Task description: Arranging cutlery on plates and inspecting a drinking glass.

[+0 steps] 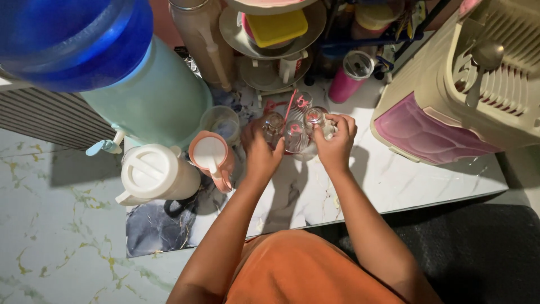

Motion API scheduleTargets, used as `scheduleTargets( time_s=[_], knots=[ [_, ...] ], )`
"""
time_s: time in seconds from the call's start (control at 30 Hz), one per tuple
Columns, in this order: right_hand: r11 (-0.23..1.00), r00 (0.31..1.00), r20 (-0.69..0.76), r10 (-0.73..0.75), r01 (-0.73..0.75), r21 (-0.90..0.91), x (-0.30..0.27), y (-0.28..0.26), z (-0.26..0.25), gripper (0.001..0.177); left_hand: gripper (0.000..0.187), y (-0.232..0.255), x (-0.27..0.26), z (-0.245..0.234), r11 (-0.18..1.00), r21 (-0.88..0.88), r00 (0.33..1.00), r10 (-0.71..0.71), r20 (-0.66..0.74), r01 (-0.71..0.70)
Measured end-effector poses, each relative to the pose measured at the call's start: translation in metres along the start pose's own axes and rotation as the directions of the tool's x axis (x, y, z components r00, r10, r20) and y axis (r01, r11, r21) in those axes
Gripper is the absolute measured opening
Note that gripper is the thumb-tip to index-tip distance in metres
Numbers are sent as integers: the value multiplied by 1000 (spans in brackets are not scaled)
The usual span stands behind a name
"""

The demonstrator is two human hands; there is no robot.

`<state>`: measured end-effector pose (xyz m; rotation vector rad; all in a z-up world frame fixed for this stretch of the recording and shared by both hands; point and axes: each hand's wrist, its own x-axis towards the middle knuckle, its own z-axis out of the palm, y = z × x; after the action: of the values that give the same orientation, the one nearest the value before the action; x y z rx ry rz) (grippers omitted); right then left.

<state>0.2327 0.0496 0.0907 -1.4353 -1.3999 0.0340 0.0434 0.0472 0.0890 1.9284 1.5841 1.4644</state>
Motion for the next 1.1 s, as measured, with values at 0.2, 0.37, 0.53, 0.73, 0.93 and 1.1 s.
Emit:
scheduleTargets(
  time_s=[0.2,0.37,0.53,0.73,0.93,1.1],
  knots=[
    [995,999,36,16,-13,-103,8,18,5,35,62,3,1,6,1000,19,998,22,66,-24],
    [985,993,117,-9,30,-172,16,27,5,50,56,8,0,3,999,-45,979,16,205,-7],
    [979,968,223,113,-71,-190,19,35,5,62,50,14,3,9,988,-151,950,18,313,31],
    [924,968,182,173,-96,-370,20,29,0,62,45,27,13,13,999,-12,946,50,320,-49],
    [989,979,148,138,-127,-77,19,55,5,59,46,25,15,30,994,-25,922,112,369,-111],
    [929,893,264,364,-330,-164,20,58,6,57,45,38,21,32,989,30,899,116,422,-142]
  ],
)
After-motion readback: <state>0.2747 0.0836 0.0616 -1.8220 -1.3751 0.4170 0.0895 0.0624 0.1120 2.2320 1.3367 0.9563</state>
